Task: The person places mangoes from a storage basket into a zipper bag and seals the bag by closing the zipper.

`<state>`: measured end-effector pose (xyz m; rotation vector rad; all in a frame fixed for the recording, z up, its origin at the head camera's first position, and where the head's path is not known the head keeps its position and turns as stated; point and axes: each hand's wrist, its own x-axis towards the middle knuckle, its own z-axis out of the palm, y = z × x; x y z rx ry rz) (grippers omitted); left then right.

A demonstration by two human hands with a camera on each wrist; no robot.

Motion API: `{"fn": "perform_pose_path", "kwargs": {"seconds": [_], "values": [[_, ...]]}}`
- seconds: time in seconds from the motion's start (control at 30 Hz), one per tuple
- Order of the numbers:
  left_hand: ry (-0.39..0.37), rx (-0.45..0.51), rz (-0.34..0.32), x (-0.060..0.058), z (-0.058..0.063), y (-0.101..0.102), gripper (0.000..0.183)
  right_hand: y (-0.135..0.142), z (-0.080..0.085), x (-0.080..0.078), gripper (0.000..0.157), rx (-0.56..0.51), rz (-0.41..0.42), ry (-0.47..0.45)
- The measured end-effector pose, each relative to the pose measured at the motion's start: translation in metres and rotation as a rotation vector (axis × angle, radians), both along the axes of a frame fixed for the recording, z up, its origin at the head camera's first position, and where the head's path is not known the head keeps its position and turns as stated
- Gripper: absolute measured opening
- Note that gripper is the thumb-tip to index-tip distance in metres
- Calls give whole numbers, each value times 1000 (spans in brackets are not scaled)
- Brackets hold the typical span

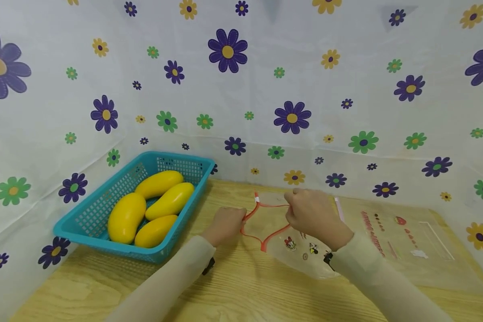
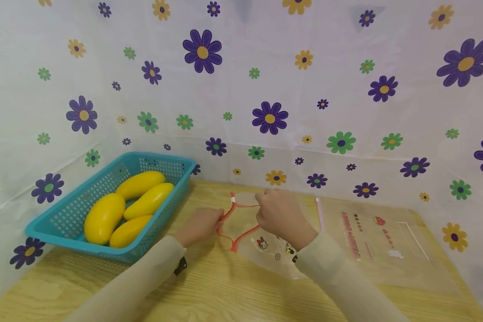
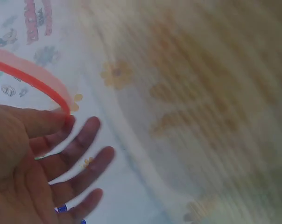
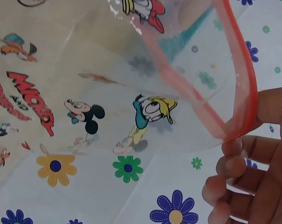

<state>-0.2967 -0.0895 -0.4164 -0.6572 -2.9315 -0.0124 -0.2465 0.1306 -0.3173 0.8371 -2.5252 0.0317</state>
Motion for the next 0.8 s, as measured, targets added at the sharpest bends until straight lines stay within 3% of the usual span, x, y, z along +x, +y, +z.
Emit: {"fn": "perform_pose_path", "kwargs": {"seconds": [0.17,0.47,0.6,0.8], "values": [[-61,34,49,-2,2,4,19,-3,-5,5,32,-48,-5,73],[73,93,-26,5,7,19,23,-10,-8,13,35,-22,-64,66],[74,69,-7,-1,6,25,19,-11,-6,17,37,-38,-91,85],[2,-17,15,-10,2,34,19,-14,-3,22,37,-50,-73,84]]}}
